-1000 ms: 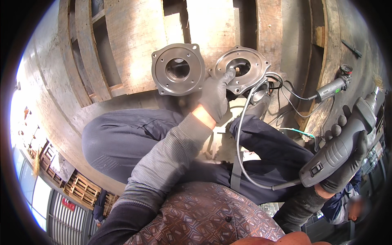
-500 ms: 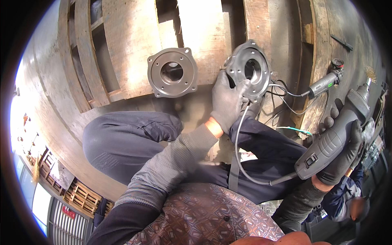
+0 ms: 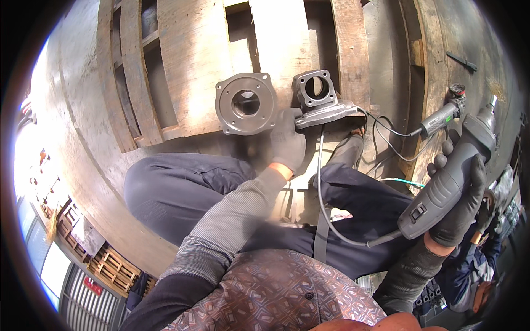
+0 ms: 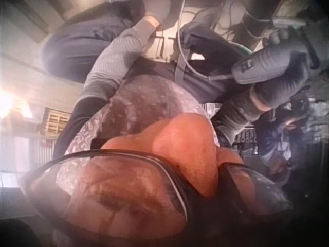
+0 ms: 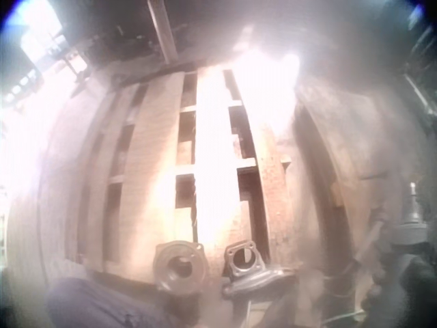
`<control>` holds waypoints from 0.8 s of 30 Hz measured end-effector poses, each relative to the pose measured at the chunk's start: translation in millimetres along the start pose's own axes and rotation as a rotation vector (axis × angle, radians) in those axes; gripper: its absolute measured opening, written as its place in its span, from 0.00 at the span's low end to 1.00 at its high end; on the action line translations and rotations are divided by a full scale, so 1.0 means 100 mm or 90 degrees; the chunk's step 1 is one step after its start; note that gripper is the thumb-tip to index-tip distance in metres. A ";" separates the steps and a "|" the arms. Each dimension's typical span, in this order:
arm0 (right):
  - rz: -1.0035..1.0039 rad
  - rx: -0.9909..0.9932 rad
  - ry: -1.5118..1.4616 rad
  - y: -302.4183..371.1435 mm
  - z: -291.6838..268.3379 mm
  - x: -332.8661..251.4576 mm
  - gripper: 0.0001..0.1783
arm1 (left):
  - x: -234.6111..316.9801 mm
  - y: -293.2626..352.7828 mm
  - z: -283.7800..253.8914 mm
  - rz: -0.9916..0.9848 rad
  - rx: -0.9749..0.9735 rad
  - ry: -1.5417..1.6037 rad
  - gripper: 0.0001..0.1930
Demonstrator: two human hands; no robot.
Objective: The person sits on the floor and uses a handheld rotary tool to grind the inner and outer surfaces of two metal flanges placed on a wooden pallet. The person repeatedly repositions the parts and the tool to access different areas, then sets the tool down and inspects the parts.
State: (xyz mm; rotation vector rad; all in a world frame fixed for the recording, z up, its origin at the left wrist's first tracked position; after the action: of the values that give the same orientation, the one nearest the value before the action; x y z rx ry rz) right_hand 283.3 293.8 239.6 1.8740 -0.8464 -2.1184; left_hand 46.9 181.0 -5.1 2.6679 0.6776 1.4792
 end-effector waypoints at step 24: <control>0.285 -0.231 0.119 0.20 0.27 0.55 0.34 | 0.96 0.38 -0.85 -0.186 -0.369 0.507 0.23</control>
State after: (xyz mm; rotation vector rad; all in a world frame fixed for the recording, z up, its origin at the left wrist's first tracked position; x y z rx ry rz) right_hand 243.1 258.1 204.4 1.5000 -0.6997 -1.6641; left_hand 35.8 167.1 126.9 1.4628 0.4956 2.1934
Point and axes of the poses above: each hand's wrist, its own y-axis away from the middle knuckle, its own z-axis out of the palm, x = y × z, the point moved 2 cm from there along -y, towards the middle knuckle, and after that the axes turned 2 degrees about z, right-handed, at the moved point
